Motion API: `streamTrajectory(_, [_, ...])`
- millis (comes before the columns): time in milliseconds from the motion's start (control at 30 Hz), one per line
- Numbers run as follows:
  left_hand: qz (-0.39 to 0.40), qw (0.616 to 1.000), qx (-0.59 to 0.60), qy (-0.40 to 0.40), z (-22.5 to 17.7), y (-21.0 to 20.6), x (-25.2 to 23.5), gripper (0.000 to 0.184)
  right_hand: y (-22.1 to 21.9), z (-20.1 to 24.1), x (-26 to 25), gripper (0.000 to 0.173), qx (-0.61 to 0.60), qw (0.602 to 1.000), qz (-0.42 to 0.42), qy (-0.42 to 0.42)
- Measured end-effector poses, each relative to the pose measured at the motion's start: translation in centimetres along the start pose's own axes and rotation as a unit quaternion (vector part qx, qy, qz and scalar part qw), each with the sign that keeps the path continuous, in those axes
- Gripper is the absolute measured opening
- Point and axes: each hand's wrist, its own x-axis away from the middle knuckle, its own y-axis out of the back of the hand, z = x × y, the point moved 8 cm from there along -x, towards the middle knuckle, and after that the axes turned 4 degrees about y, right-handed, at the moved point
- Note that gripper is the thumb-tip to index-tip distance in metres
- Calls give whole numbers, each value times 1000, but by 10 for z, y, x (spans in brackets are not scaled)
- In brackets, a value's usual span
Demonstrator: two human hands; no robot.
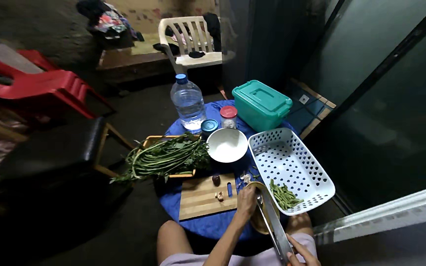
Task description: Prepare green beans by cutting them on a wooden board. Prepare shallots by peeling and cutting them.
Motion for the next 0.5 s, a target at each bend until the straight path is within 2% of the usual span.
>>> streamTrajectory(100, [-94,991,95,22,41,40,6,30,-3,0,0,48,-2,1000,-1,11])
streamTrajectory(167, [-133,979,130,87,89,61,10,30,-3,6,1,51,-41,998,-18,33])
streamTrajectory(233, [-130,964,155,171,138,70,15,30,-6,15,2,52,-117,991,-32,54])
streamTrajectory(300, [-105,956,171,214,175,61,19,30,-13,24,-1,51,-200,978,-22,51])
streamTrajectory(367, [-90,958,182,204,188,53,20,27,-27,29,-9,50,-228,973,21,40])
streamTrajectory(500, [-81,973,166,138,177,49,20,24,-73,24,-31,48,-169,978,118,16])
